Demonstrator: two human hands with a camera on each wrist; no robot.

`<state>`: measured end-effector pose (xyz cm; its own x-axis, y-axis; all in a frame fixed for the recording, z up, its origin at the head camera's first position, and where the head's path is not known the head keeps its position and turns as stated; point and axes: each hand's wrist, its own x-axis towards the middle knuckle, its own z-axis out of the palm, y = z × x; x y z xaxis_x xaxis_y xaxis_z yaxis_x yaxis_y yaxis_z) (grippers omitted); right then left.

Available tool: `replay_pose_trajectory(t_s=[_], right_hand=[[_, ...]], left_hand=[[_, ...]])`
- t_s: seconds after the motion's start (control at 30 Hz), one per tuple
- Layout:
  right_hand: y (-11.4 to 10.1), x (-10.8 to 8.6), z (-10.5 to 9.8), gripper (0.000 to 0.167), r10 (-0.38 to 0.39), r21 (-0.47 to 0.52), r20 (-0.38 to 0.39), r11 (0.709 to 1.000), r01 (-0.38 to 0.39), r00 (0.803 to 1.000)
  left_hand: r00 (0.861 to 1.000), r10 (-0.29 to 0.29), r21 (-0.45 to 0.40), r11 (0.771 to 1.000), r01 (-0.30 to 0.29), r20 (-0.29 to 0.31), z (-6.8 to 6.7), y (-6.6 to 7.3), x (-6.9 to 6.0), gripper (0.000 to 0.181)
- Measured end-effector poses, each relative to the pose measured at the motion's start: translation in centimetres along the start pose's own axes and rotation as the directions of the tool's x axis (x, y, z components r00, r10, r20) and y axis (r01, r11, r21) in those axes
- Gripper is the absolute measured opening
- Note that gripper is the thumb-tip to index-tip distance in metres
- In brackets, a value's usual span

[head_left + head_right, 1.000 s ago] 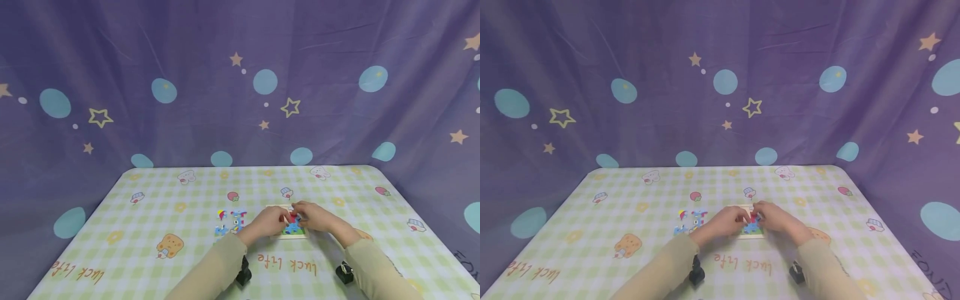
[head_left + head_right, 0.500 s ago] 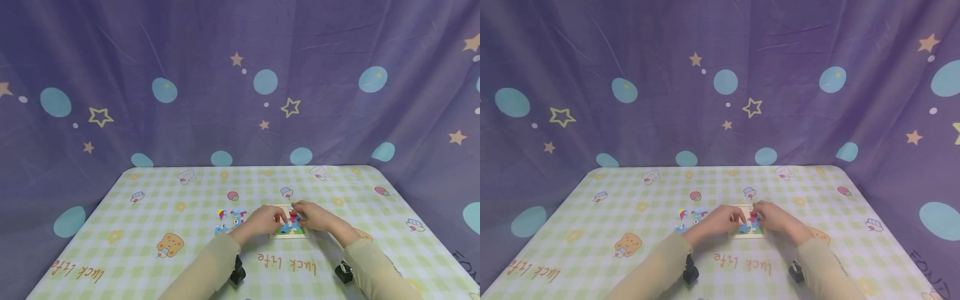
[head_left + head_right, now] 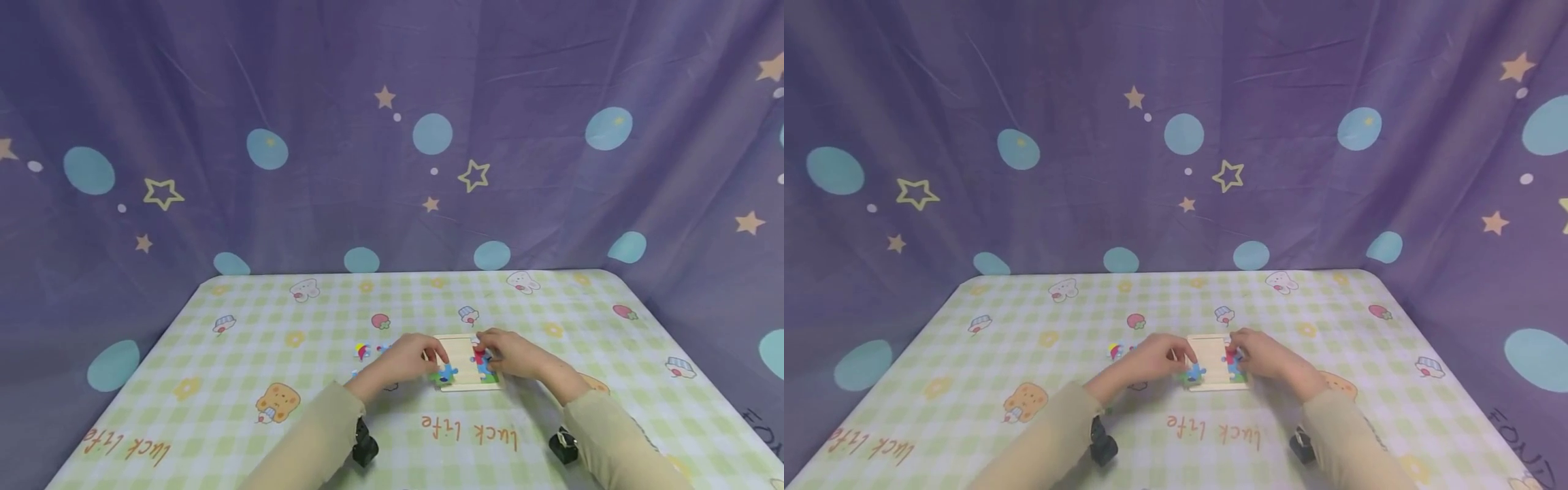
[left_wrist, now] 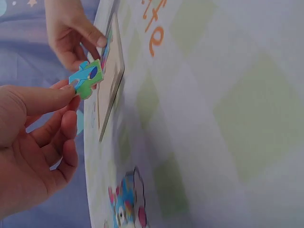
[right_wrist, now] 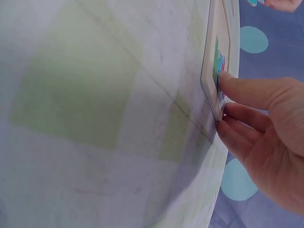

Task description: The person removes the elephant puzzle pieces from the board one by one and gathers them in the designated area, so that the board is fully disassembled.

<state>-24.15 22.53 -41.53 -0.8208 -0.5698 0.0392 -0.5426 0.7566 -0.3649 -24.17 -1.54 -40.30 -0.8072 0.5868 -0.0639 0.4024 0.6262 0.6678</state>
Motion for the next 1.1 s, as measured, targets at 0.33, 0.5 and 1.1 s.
replay_pose_trajectory(t_s=[0.33,0.5,1.1], right_hand=[[0.1,0.0,0.0,0.025,0.02,0.02,0.011,1.0,-0.021,1.0],[0.2,0.0,0.0,0.023,0.024,0.018,0.009,1.0,-0.024,1.0],[0.0,0.1,0.0,0.024,0.003,0.009,0.003,1.0,-0.003,1.0]], left_hand=[[0.999,0.034,0.014,0.999,-0.034,-0.015,-2.1,-1.6,-2.2,0.013],[0.999,0.041,0.009,0.999,-0.041,-0.005,-2.7,-2.3,-3.2,0.012],[0.997,0.059,-0.022,0.998,-0.058,0.048,-3.2,-3.9,-6.1,0.011]])
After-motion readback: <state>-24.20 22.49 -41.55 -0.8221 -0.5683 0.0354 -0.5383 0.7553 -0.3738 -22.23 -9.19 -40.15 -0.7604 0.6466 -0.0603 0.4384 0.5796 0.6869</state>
